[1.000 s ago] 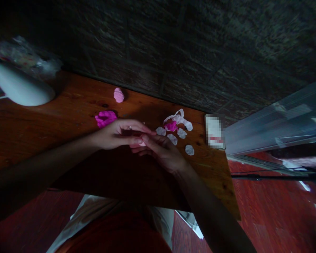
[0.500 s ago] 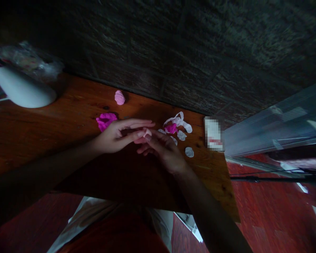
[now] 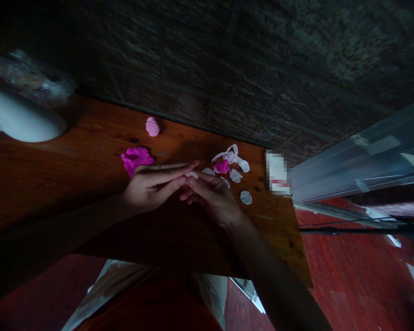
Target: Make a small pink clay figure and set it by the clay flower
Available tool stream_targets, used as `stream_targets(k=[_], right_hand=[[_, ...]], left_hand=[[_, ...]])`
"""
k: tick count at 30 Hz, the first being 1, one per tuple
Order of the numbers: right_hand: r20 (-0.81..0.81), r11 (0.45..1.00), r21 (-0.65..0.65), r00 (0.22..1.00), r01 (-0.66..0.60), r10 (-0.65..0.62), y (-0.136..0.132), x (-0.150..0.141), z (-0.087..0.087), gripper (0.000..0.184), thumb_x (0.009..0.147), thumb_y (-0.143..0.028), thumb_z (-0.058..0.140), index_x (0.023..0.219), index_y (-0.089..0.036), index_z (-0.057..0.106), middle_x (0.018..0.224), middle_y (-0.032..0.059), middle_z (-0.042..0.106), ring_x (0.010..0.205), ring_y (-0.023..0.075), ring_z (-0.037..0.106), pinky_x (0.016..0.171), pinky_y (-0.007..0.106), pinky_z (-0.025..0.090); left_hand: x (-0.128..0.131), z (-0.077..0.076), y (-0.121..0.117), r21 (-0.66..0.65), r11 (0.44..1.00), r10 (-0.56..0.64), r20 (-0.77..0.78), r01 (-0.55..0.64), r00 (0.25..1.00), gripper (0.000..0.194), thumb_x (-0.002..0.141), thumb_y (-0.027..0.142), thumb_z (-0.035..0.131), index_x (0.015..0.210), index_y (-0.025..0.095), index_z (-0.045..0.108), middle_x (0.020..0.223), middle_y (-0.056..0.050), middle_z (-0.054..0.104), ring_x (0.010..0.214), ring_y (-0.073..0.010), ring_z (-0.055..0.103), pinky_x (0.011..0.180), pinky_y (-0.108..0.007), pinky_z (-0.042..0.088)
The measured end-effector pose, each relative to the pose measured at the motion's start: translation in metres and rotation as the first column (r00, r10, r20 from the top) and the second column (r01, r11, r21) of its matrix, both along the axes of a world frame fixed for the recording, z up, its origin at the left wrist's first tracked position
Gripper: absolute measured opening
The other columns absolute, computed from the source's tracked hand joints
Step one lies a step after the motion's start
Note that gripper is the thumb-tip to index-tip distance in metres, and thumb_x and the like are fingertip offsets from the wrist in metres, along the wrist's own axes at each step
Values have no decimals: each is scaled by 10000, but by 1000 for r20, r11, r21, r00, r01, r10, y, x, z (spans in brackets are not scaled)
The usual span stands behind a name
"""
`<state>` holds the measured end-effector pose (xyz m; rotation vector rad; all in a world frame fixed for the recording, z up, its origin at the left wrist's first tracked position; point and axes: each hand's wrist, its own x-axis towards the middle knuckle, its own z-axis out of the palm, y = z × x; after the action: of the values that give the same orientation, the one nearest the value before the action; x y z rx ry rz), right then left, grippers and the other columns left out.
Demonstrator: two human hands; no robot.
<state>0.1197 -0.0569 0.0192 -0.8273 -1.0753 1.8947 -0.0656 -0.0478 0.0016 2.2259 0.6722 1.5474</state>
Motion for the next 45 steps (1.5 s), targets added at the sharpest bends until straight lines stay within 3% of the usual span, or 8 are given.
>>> stream_targets(k=[3,7,12,20,27,34,39,45], right_hand=[[-28,1000,-21,1000,9,-10,-1,-2,1,266,777,-475,882,879,-244,795,721,-29,735,611,88,661,555,189,526],[-30,999,33,1000,9,-8,-3,-3,0,216,854,-452,822,881,-243,770,709,-27,704,634,100,650,582,204,529],[26,995,81,998,-51,49,-4,-1,1,244,910,-479,751,923,-236,771,767,0,712,656,118,646,594,230,533],[240,971,237,965,46,-104,1,4,6,237,854,-460,803,896,-227,791,698,-18,663,616,106,585,533,218,452],[260,972,229,960,45,-105,5,4,-4,210,797,-414,851,874,-228,792,707,-37,680,540,73,537,494,204,403],[335,955,297,938,-21,-83,4,5,4,217,794,-413,859,845,-214,790,703,-37,680,509,66,526,475,207,411],[354,946,311,935,-90,-28,3,7,6,196,835,-407,821,876,-218,789,750,-28,699,516,70,536,453,197,433],[240,944,322,971,-70,-10,8,16,9,145,905,-341,763,1017,-252,785,810,-29,746,491,52,497,450,192,422]], left_hand=[[-1,0,2,33,999,-6,-41,8,999,496,946,69,642,1425,200,644,1401,-106,687,1241,-193,711,1096,-266,561],[-6,5,4,-26,997,-71,-45,70,996,442,939,102,678,1368,209,697,1327,-107,739,1196,-205,738,1069,-271,580],[-9,8,5,-185,975,-126,-29,119,992,401,904,168,749,1304,194,740,1130,-99,821,914,-187,807,834,-245,655],[-8,7,11,63,995,89,-123,-82,988,133,887,227,787,1014,190,784,985,-74,818,902,-175,764,807,-264,607],[-8,6,7,76,996,66,-148,-55,987,82,901,247,777,928,172,755,947,-67,768,841,-150,737,751,-239,582],[-6,2,5,20,999,54,-178,-51,983,42,912,224,754,936,189,751,901,-41,749,835,-161,732,772,-266,596],[-4,-4,9,61,998,12,-175,-2,984,61,915,249,758,933,191,757,802,-15,726,692,-132,672,660,-241,565],[-10,12,6,129,980,169,-138,-152,976,265,894,342,794,1103,183,760,642,58,606,601,-91,604,615,-200,510]])
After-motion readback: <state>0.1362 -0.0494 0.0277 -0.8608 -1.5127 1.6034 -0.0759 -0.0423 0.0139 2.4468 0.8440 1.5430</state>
